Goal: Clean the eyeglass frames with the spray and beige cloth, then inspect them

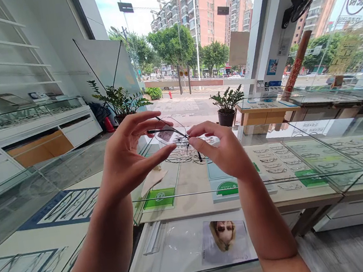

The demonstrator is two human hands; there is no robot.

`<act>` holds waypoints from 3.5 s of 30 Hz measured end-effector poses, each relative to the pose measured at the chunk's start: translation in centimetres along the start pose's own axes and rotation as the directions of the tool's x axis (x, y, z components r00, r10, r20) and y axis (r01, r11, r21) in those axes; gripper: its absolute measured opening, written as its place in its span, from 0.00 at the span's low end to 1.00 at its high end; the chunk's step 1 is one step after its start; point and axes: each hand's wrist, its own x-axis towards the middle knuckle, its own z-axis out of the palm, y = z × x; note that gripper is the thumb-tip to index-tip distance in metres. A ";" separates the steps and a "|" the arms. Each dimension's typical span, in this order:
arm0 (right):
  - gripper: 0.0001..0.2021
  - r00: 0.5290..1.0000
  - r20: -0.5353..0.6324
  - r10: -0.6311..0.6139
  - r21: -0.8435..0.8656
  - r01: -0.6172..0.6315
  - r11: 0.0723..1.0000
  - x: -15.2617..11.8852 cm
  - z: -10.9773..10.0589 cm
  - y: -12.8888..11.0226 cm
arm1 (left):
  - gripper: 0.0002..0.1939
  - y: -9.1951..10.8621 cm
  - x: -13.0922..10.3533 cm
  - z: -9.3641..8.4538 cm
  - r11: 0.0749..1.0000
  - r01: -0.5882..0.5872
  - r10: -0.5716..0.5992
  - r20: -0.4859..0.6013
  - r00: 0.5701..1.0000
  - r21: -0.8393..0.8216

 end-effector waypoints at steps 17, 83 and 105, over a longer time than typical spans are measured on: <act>0.10 0.980 0.171 0.103 0.233 -0.142 0.962 0.1 -0.6 -0.5 | 0.35 0.1 -0.3 -0.5 0.997 -0.034 0.043 0.123 0.991 -0.075; 0.11 0.810 -0.483 0.332 -0.761 -0.577 0.298 -13.4 -17.7 27.6 | 0.21 -28.1 5.2 20.3 0.610 -0.036 -0.651 0.526 0.548 0.792; 0.12 0.791 -0.516 0.329 -0.760 -0.600 0.252 -13.6 -17.8 27.8 | 0.20 -31.5 5.9 21.2 0.599 0.055 -0.703 0.493 0.512 0.799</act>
